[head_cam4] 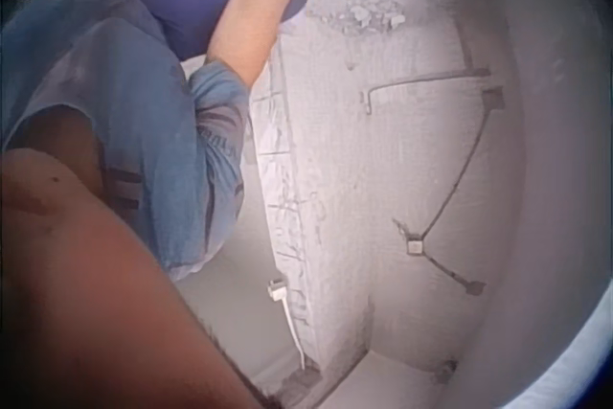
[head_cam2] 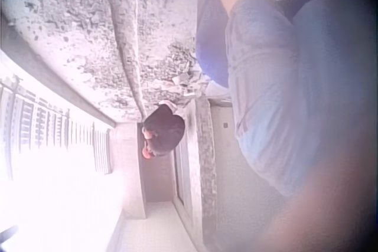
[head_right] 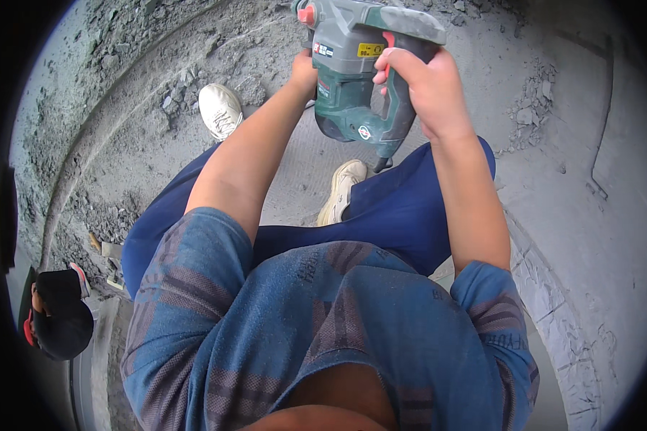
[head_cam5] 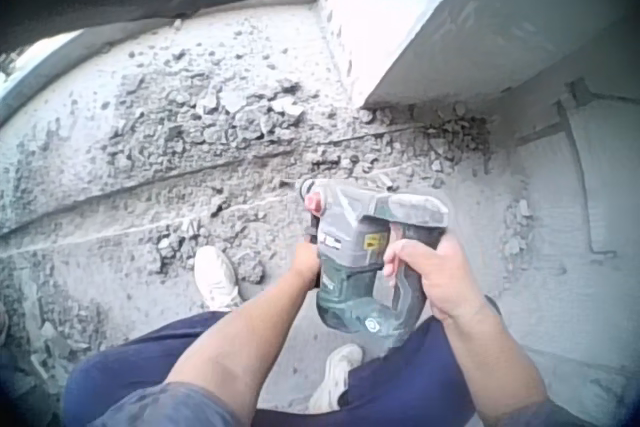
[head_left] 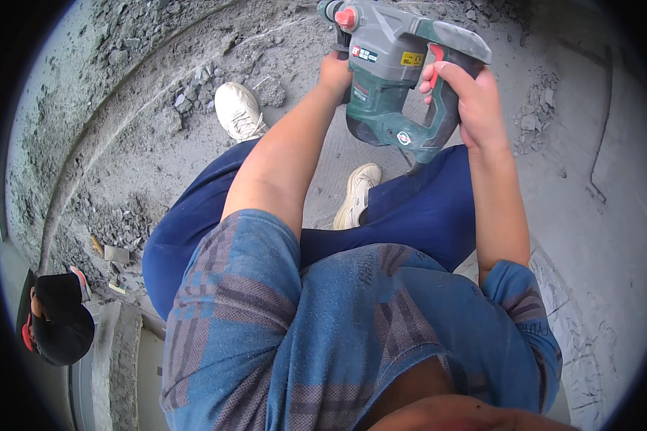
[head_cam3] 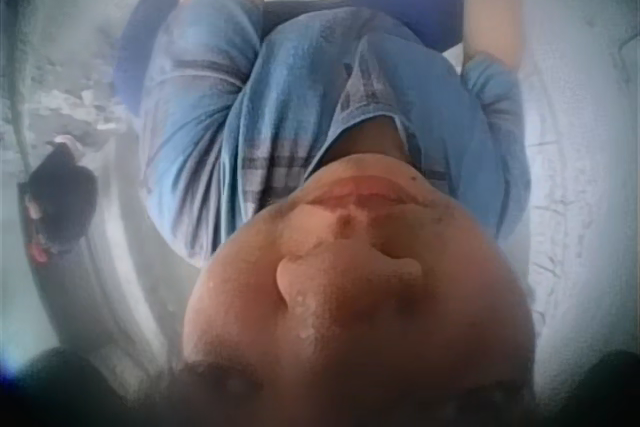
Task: Using a hammer drill to chip away at or drill into a concrete floor.
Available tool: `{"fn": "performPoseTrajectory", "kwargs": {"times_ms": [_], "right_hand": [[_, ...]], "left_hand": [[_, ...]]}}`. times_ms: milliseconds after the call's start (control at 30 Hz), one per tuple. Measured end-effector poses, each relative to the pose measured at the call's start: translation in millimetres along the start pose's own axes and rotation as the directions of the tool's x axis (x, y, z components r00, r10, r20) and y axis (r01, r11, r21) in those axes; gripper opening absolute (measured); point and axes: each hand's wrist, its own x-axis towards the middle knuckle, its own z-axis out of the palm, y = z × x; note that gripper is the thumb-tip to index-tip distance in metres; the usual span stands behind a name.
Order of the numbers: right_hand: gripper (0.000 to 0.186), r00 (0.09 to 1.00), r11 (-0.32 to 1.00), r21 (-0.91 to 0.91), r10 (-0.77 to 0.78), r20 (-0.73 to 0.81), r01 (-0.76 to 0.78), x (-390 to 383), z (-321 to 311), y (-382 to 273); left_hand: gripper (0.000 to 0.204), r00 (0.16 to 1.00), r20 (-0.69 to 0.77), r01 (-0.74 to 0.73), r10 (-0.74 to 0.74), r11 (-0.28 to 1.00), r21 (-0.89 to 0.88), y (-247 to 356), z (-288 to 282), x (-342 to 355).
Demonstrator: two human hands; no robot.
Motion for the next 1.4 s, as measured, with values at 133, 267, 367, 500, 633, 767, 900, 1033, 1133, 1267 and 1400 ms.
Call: {"fn": "performPoseTrajectory", "kwargs": {"times_ms": [133,267,367,500,633,767,900,1033,1133,1267,1400], "right_hand": [[0.010,0.996,0.997,-0.030,-0.067,0.063,0.069,-12,61,19],[0.013,0.988,0.956,-0.262,-0.105,0.112,0.131,-30,40,13],[0.013,0.992,0.970,-0.230,-0.048,0.117,0.074,-37,11,18],[0.029,0.994,0.970,-0.233,-0.041,0.097,0.063,-50,29,50],[0.037,0.991,0.963,-0.248,-0.085,0.101,0.108,-56,50,60],[0.027,1.000,0.969,-0.248,-0.007,-0.012,0.004,-69,45,78],[0.037,0.993,0.976,-0.215,0.003,-0.115,-0.028,-77,43,108],[0.033,0.987,0.949,-0.315,-0.067,-0.143,0.019,-71,47,110],[0.034,0.984,0.921,-0.386,-0.118,-0.135,0.057,-57,45,111],[0.030,0.968,0.951,-0.304,-0.131,-0.213,0.061,-48,39,125],[0.029,0.959,0.986,-0.166,-0.070,-0.274,0.025,-32,37,145]], "left_hand": [[0.034,0.964,0.207,0.246,-0.169,0.861,-0.444,-36,-59,41],[0.035,0.982,0.154,-0.023,0.108,0.883,-0.470,-46,-2,3],[0.038,0.993,0.080,-0.020,0.081,0.820,-0.572,-36,18,-25],[0.038,0.952,0.299,0.212,-0.067,0.849,-0.484,-38,-20,3],[0.038,0.933,0.350,0.300,-0.080,0.708,-0.639,-70,-42,23],[0.033,0.899,0.431,0.353,-0.075,0.708,-0.612,-92,-36,22],[0.033,0.885,0.443,0.404,-0.140,0.705,-0.583,-98,-40,17],[0.033,0.886,0.430,0.411,-0.174,0.726,-0.552,-100,-46,17],[0.033,0.889,0.416,0.411,-0.193,0.737,-0.536,-101,-48,21],[0.033,0.906,0.372,0.373,-0.202,0.797,-0.476,-100,-54,33],[0.033,0.959,0.255,0.192,-0.125,0.947,-0.257,-83,-78,47]]}}
